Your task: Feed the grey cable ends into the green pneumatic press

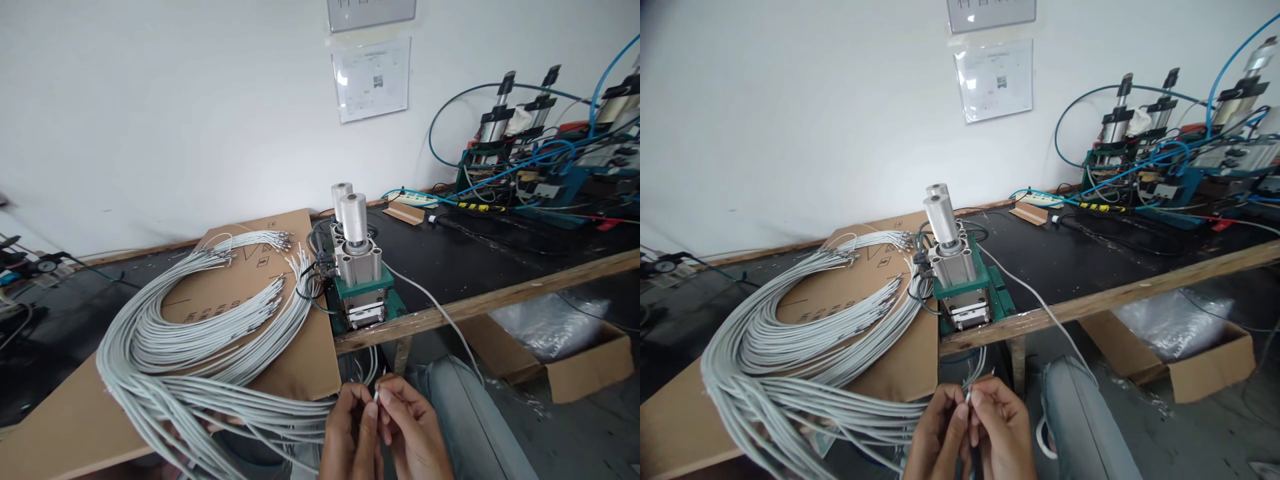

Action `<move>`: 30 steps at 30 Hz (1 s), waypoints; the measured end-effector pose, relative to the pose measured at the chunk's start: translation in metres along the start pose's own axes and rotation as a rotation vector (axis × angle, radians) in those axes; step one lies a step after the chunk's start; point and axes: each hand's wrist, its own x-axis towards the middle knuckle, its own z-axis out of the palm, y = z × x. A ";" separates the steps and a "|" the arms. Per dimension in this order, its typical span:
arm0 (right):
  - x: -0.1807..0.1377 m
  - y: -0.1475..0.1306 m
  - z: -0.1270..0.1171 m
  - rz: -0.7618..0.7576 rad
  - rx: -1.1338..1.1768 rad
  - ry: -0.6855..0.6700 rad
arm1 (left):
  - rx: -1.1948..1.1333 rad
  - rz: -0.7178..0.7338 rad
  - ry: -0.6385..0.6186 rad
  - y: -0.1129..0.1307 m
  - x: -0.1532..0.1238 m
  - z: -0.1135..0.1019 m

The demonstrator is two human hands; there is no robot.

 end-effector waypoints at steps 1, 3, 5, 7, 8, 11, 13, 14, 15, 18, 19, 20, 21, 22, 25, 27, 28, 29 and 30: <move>0.000 0.000 0.000 0.001 -0.003 0.000 | 0.008 0.003 0.000 0.000 0.000 0.000; 0.000 0.000 0.000 0.003 -0.010 -0.004 | 0.030 0.020 0.005 0.000 0.000 0.000; 0.000 0.001 -0.001 0.003 -0.016 -0.013 | 0.040 0.032 0.008 -0.001 0.000 0.000; 0.000 0.001 -0.002 -0.001 -0.025 -0.022 | 0.038 0.032 0.012 -0.001 0.000 0.001; 0.000 0.001 -0.003 -0.007 -0.035 -0.026 | 0.036 0.028 0.015 -0.001 0.000 0.001; 0.001 -0.003 -0.006 -0.046 -0.115 -0.040 | 0.049 0.025 0.028 -0.002 0.000 0.000; 0.001 -0.008 -0.008 -0.070 -0.206 -0.064 | 0.074 0.029 0.030 -0.003 0.001 0.000; 0.001 -0.011 -0.009 -0.076 -0.253 -0.078 | 0.093 0.038 0.030 -0.004 0.002 0.000; 0.002 -0.014 -0.010 -0.076 -0.297 -0.094 | 0.121 0.056 0.032 -0.005 0.003 0.001; 0.003 -0.023 -0.012 -0.066 -0.403 -0.145 | 0.283 0.168 0.059 -0.008 0.005 0.001; 0.005 -0.027 -0.012 -0.063 -0.427 -0.159 | 0.380 0.235 0.074 -0.009 0.006 0.000; 0.007 -0.031 -0.012 -0.063 -0.440 -0.164 | 0.499 0.320 0.089 -0.010 0.006 -0.002; 0.009 -0.035 -0.011 -0.066 -0.444 -0.162 | 0.634 0.420 0.103 -0.010 0.005 -0.004; 0.013 -0.040 -0.010 -0.075 -0.438 -0.152 | 0.776 0.531 0.123 -0.010 0.005 -0.008; 0.030 -0.059 -0.002 -0.111 -0.403 -0.125 | 1.133 0.830 0.206 -0.003 0.004 -0.020; 0.043 -0.069 0.007 -0.114 -0.416 -0.149 | 1.239 0.917 0.212 0.004 0.006 -0.027; 0.048 -0.073 0.011 -0.112 -0.429 -0.165 | 1.249 0.921 0.195 0.007 0.008 -0.029; 0.052 -0.075 0.014 -0.111 -0.442 -0.181 | 1.242 0.911 0.180 0.010 0.011 -0.030; 0.055 -0.075 0.015 -0.108 -0.446 -0.192 | 1.224 0.891 0.175 0.012 0.014 -0.030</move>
